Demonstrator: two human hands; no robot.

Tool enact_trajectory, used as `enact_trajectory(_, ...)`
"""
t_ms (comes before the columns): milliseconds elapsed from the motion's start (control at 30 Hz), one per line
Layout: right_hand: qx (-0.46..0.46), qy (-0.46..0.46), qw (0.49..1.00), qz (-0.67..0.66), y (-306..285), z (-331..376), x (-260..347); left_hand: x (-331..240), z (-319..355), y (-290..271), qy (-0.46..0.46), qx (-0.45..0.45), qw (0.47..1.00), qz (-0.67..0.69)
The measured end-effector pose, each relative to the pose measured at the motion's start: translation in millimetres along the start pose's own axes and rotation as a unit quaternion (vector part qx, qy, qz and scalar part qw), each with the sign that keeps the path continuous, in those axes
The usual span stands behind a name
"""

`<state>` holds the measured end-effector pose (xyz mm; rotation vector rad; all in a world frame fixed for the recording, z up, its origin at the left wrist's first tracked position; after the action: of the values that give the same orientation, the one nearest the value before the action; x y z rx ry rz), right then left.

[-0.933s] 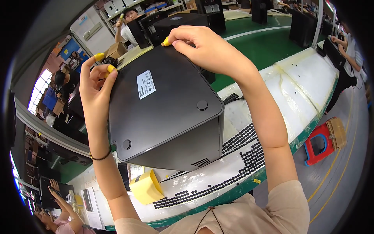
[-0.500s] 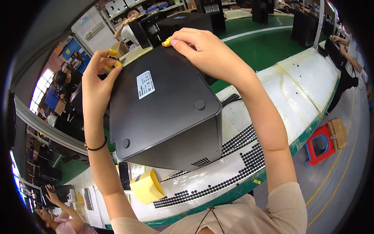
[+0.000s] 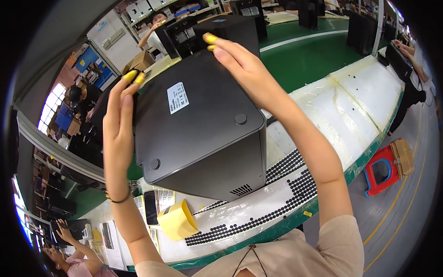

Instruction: Applying labels and rubber feet to the bottom of electronic devices.

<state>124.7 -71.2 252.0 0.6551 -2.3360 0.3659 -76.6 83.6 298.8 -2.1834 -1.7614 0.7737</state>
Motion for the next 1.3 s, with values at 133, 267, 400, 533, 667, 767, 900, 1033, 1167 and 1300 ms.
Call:
enact_trajectory(133,-0.019,0.074,0.986,-0.146,-2,53,19,-23,74,-13,0.084,-0.170,0.982,0.019)
enact_trajectory(267,-0.002,0.074,0.971,-0.225,1,89,61,-107,165,45,0.435,-0.095,0.881,-0.160)
enact_trajectory(400,0.023,0.010,0.984,-0.177,33,86,81,-104,201,136,0.536,0.156,0.747,-0.361)
enact_trajectory(533,0.024,-0.025,0.990,-0.134,70,51,69,-71,193,151,0.470,0.190,0.754,-0.417)
enact_trajectory(667,-0.005,-0.076,0.991,-0.106,96,19,49,-12,162,163,0.397,0.130,0.779,-0.468)
enact_trajectory(767,-0.035,-0.097,0.985,-0.140,103,4,23,50,147,185,0.379,0.147,0.771,-0.490)
enact_trajectory(900,-0.023,-0.062,0.984,-0.165,108,4,-23,106,138,209,0.386,0.182,0.728,-0.537)
enact_trajectory(1033,-0.063,0.002,0.972,-0.225,107,-18,-66,99,122,205,0.321,0.257,0.851,-0.325)
enact_trajectory(1167,-0.039,-0.030,0.987,-0.153,118,-63,-89,60,99,150,0.259,0.081,0.945,-0.183)
enact_trajectory(1300,-0.050,0.084,0.982,-0.160,140,-102,-127,76,80,52,0.137,-0.136,0.958,-0.211)
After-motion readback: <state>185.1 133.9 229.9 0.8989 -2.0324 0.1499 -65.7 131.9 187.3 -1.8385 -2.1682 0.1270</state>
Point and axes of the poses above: each hand's wrist, its own z-axis away from the middle knuckle, its own y-axis out of the palm, x = y × z, the point moved 6 cm from there along -z, towards the middle knuckle, and after that the axes turned 4 degrees about -x, right-handed, at the moved point
